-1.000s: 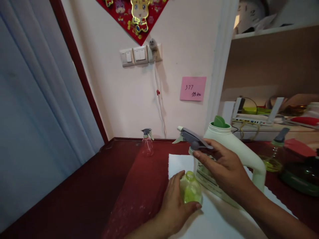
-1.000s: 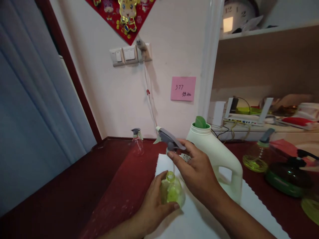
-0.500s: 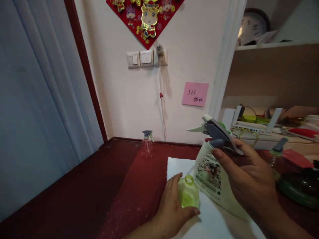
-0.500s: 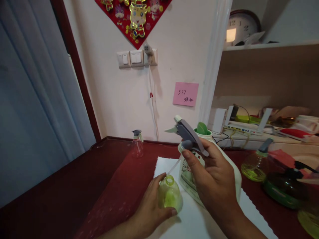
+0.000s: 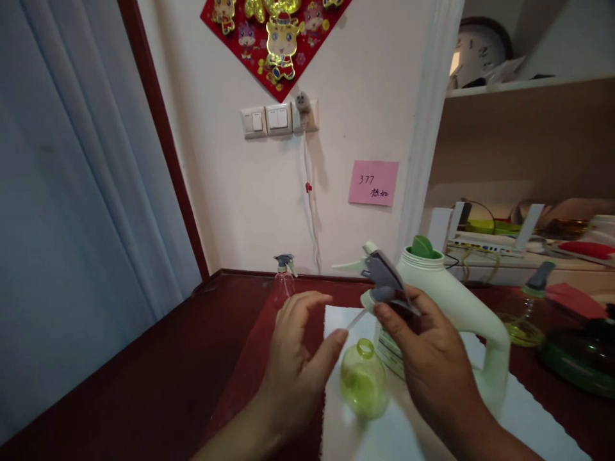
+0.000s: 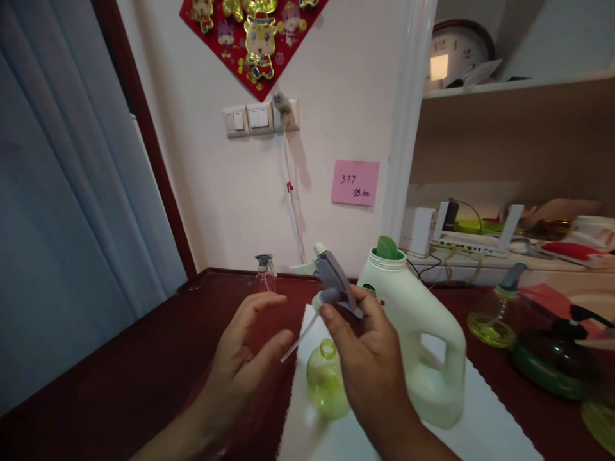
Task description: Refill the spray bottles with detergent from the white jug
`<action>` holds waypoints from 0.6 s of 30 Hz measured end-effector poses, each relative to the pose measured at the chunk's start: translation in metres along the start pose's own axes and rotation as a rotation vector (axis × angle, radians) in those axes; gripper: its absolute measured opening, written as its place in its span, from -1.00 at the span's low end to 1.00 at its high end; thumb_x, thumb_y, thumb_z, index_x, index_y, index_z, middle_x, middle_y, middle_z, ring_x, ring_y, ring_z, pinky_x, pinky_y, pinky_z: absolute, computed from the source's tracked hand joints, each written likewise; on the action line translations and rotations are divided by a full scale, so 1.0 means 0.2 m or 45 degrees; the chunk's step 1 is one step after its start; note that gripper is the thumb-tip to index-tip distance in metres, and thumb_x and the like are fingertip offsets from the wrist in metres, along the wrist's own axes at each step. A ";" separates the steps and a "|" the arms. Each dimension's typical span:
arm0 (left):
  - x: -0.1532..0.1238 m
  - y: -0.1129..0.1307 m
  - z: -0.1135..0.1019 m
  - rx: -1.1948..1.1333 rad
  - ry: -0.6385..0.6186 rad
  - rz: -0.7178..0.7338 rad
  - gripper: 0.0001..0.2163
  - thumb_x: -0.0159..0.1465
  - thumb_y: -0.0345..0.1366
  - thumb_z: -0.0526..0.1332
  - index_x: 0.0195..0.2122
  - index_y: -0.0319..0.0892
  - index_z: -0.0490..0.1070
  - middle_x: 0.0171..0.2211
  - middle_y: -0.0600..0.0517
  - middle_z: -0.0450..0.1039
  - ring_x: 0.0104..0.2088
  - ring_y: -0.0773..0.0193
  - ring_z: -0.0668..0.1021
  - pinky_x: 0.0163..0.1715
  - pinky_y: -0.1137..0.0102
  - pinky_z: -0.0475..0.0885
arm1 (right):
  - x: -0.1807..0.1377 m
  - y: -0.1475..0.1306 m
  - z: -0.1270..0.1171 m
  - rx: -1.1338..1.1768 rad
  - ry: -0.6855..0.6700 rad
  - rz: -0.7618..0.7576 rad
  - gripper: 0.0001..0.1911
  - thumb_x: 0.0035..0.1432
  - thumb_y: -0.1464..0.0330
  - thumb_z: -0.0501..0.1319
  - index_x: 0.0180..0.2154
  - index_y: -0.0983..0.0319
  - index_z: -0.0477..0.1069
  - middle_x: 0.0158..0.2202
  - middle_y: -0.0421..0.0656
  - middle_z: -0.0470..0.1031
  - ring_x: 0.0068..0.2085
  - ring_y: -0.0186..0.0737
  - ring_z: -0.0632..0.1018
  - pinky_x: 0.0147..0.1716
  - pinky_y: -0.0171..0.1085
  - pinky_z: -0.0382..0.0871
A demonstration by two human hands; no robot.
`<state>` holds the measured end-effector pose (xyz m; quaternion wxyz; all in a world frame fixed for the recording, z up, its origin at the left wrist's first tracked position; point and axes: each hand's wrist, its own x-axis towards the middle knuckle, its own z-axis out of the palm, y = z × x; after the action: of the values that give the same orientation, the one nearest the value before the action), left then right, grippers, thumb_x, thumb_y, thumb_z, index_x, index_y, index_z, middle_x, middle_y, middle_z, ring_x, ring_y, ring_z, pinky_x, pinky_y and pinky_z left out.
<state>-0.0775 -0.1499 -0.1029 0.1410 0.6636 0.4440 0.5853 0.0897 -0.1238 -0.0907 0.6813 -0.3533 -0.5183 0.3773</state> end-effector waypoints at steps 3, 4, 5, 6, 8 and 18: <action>0.06 0.10 -0.07 0.194 -0.205 0.073 -0.49 0.12 -0.22 0.46 0.10 -0.01 0.42 0.04 -0.09 0.52 0.06 -0.09 0.50 0.07 0.04 0.37 | -0.07 0.03 0.07 0.048 -0.109 0.106 -0.57 0.07 0.06 0.39 -0.12 0.16 0.44 -0.19 -0.14 0.60 -0.22 -0.19 0.57 -0.25 -0.27 0.48; 0.06 0.12 -0.08 0.224 -0.248 0.092 -0.49 0.11 -0.24 0.47 0.09 -0.02 0.42 0.02 -0.09 0.53 0.03 -0.08 0.52 0.04 0.06 0.40 | -0.09 0.03 0.09 0.072 -0.146 0.147 -0.57 0.09 0.06 0.38 -0.10 0.16 0.43 -0.16 -0.14 0.59 -0.19 -0.19 0.57 -0.25 -0.27 0.47; 0.07 0.12 -0.09 0.253 -0.284 0.111 -0.53 0.12 -0.26 0.46 0.06 -0.04 0.43 -0.01 -0.08 0.54 -0.01 -0.04 0.53 0.00 0.11 0.43 | -0.12 0.04 0.11 0.107 -0.188 0.190 -0.57 0.10 0.07 0.37 -0.09 0.16 0.43 -0.14 -0.14 0.58 -0.18 -0.19 0.56 -0.25 -0.28 0.47; 0.07 0.12 -0.11 0.288 -0.310 0.131 -0.60 0.15 -0.29 0.43 0.02 -0.05 0.44 -0.06 -0.06 0.54 -0.06 0.02 0.55 -0.07 0.18 0.45 | -0.14 0.05 0.13 0.148 -0.227 0.229 -0.58 0.12 0.08 0.36 -0.08 0.16 0.42 -0.14 -0.14 0.57 -0.18 -0.20 0.55 -0.25 -0.28 0.47; 0.06 0.10 -0.14 0.361 -0.334 0.170 -0.74 0.22 -0.33 0.37 -0.06 -0.07 0.45 -0.15 -0.01 0.53 -0.17 0.13 0.54 -0.19 0.30 0.45 | -0.18 0.06 0.17 0.220 -0.285 0.277 -0.62 0.12 0.11 0.34 -0.09 0.16 0.41 -0.17 -0.16 0.56 -0.19 -0.20 0.55 -0.22 -0.27 0.47; 0.08 0.00 -0.42 0.604 -0.264 0.116 -0.81 0.32 -0.24 0.28 -0.04 -0.04 0.50 -0.11 0.01 0.53 -0.12 0.17 0.57 -0.11 0.34 0.44 | -0.24 0.11 0.32 0.364 -0.563 0.428 -0.54 0.12 0.20 0.28 0.04 0.20 0.34 0.11 -0.04 0.48 0.16 -0.10 0.48 0.24 -0.06 0.29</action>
<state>-0.1548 -0.1657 -0.0680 -0.0005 0.7538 0.5216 0.3996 0.0159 -0.1503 -0.1175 0.5228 -0.2439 -0.5300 0.6215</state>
